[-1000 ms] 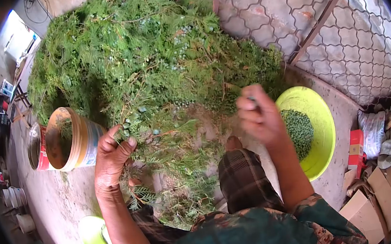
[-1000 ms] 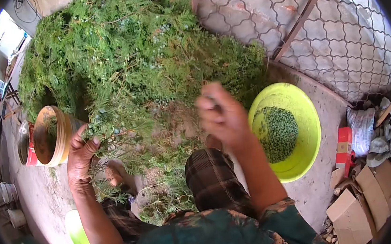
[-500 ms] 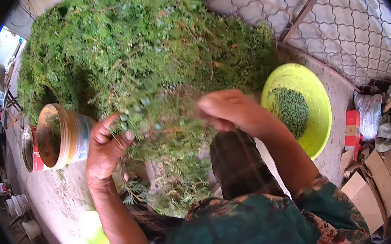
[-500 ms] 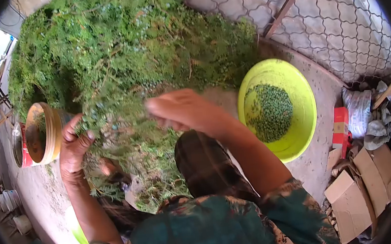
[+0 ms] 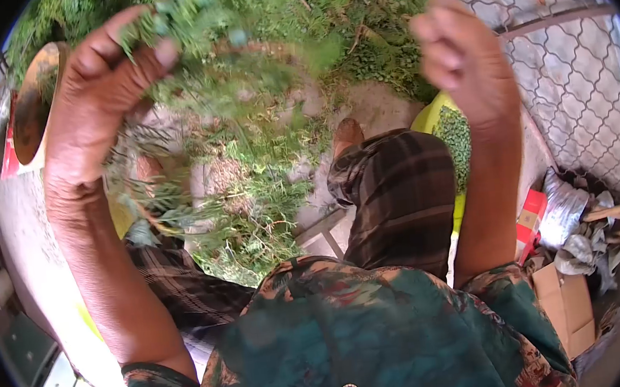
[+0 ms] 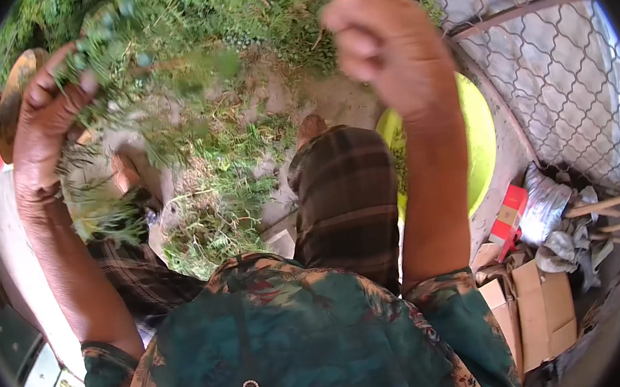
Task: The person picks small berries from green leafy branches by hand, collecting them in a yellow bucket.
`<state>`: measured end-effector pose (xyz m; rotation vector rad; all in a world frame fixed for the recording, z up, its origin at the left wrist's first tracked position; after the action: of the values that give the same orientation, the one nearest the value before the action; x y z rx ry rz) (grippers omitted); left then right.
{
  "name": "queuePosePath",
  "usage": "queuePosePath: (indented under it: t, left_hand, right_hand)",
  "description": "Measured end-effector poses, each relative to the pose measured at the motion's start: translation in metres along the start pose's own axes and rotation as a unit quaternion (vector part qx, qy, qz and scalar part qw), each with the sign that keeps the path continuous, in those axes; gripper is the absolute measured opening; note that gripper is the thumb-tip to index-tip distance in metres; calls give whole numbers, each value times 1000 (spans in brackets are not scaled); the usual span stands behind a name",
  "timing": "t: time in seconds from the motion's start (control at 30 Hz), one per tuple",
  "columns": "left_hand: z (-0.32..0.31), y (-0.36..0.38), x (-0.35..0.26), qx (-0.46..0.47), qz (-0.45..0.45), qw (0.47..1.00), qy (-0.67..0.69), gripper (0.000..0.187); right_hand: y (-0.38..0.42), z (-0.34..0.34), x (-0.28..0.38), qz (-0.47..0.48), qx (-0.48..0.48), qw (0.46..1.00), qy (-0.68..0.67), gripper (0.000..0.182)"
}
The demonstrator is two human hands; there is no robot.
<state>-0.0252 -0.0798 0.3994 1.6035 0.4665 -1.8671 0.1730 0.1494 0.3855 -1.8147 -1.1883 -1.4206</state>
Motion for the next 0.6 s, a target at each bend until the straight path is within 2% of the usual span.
queuePosePath:
  t: [0.07, 0.13, 0.2, 0.27, 0.3, 0.33, 0.37, 0.4, 0.43, 0.53, 0.6]
  left_hand:
    - [7, -3, 4, -48, -1, 997, 68, 30]
    - [14, -4, 10, -85, 11, 996, 37, 40]
    - [4, -6, 9, -91, -3, 995, 44, 39]
    - [-15, -7, -9, -62, -38, 987, 142, 46]
    - [-22, 1, -13, -54, 7, 989, 134, 41]
    - [-26, 1, -8, -54, 9, 989, 135, 41]
    - [-25, 2, -5, -82, -32, 987, 136, 38]
    - [-21, 3, -4, -111, -73, 982, 137, 36]
    - [-18, 1, -5, -111, -70, 982, 137, 36]
    - [-36, -8, -6, 107, 25, 982, 157, 39]
    - [-25, 1, -6, 90, 15, 983, 158, 41]
  right_hand:
    - [4, 11, 11, 11, -54, 993, -107, 15]
    - [7, -5, 15, 8, -28, 995, -98, 20]
    - [7, -37, 1, -56, 31, 988, -138, 15]
    - [15, -52, -28, -116, 43, 990, -72, 14]
    - [17, -60, -41, -144, 36, 989, -10, 18]
    - [19, -67, -52, -173, 28, 983, 51, 22]
    - [20, -75, -58, -175, 28, 983, 51, 22]
    - [21, -82, -62, -179, 10, 983, -33, 28]
    - [21, -87, -65, -181, -9, 976, -117, 34]
    - [17, -90, -71, -177, -12, 973, -149, 43]
    - [18, -92, -74, -200, 25, 973, -113, 44]
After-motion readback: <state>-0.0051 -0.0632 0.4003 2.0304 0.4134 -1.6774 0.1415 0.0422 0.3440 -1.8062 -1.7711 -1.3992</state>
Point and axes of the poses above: each hand's wrist, its own y-axis away from the middle knuckle, its own z-axis out of the back of the hand, x = y × z, the point moved 9 cm from there along -y, towards the middle knuckle, and after that the axes turned 3 degrees about z, right-handed, at the moved point
